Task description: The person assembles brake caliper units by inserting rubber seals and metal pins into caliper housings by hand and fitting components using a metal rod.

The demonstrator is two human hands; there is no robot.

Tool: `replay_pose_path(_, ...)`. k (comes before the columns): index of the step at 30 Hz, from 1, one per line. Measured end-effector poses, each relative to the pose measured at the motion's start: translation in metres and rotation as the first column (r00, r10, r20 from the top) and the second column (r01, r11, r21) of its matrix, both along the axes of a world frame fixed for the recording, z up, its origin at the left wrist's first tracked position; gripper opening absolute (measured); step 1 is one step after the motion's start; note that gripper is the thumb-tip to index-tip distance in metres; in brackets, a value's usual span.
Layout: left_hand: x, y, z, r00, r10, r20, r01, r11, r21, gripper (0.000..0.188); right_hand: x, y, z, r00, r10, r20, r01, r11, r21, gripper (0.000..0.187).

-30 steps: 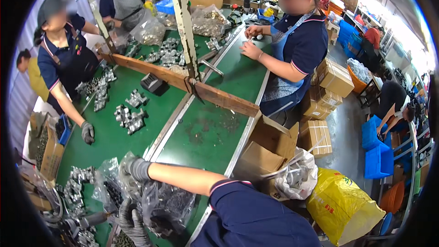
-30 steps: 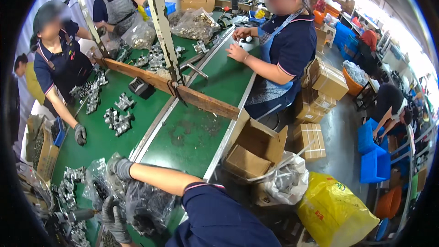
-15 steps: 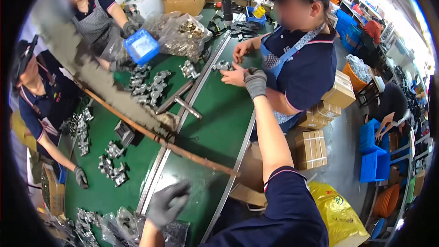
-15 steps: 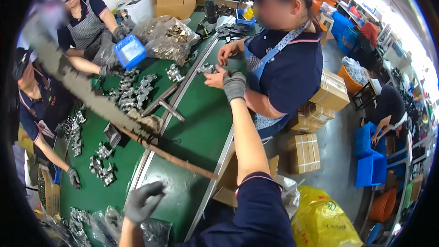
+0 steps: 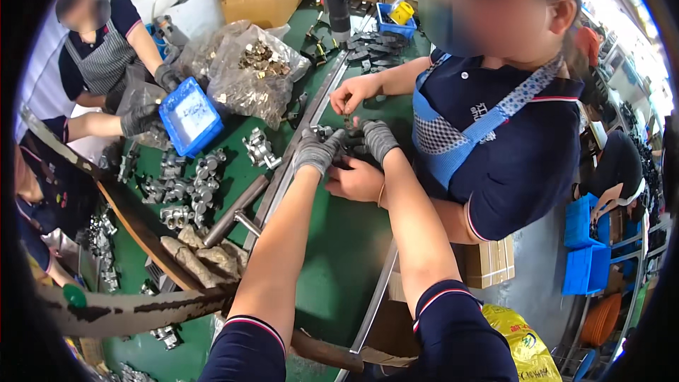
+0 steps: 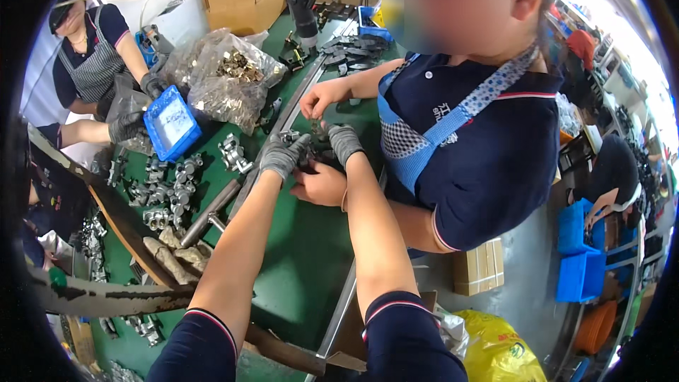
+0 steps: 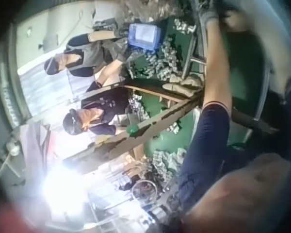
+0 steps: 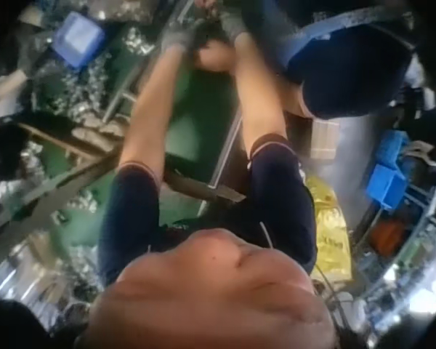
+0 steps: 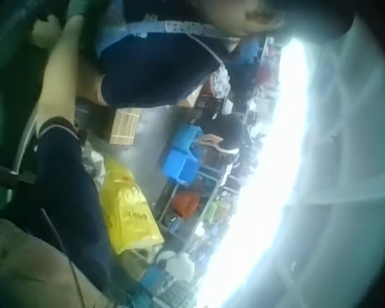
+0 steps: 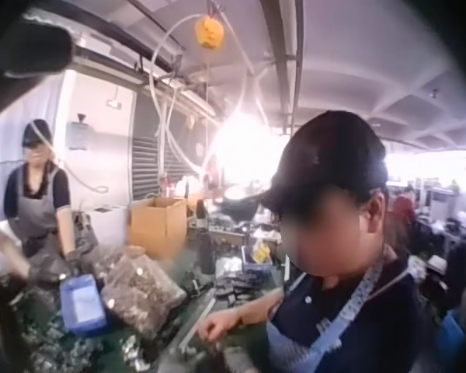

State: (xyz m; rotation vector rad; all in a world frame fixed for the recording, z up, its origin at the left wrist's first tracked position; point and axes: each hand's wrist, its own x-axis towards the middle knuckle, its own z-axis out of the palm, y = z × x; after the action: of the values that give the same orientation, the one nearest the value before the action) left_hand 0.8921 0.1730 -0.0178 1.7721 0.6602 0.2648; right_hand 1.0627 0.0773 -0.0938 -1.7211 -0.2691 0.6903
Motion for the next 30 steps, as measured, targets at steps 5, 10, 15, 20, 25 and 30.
replay_pose_path(5, 0.011, 0.005, -0.006, 0.958, 0.163, -0.237, -0.066, 0.927, 0.370, 0.088, 0.019, 0.004, 0.000, 0.898, 0.399, -0.185, -0.285, 0.848, 0.447, 0.017)
replay_pose_path(10, -0.003, 0.037, -0.058, 0.995, 0.072, -0.074, -0.061, 0.987, 0.149, 0.076, -0.056, -0.017, 0.047, 0.786, 0.441, -0.434, -0.081, 0.769, 0.634, 0.013)
replay_pose_path(15, -0.022, 0.003, -0.031, 0.994, -0.040, 0.102, 0.048, 0.996, -0.081, 0.075, -0.082, -0.039, 0.068, 0.919, 0.103, -0.379, 0.078, 0.898, 0.433, 0.021)
replay_pose_path(20, -0.081, 0.005, -0.006, 0.934, 0.201, 0.294, -0.007, 0.834, -0.551, 0.064, -0.130, -0.060, 0.076, 0.872, 0.180, -0.456, 0.133, 0.808, 0.574, 0.022)
replay_pose_path(25, -0.143, -0.027, 0.033, 0.825, 0.253, 0.506, 0.140, 0.776, -0.615, 0.080, -0.199, -0.093, 0.120, 0.800, 0.423, -0.424, 0.072, 0.635, 0.769, 0.016)
replay_pose_path(30, -0.190, -0.051, 0.063, 0.821, 0.270, 0.502, 0.133, 0.765, -0.629, 0.081, -0.243, -0.099, 0.155, 0.958, 0.210, -0.194, -0.031, 0.752, 0.659, 0.016)
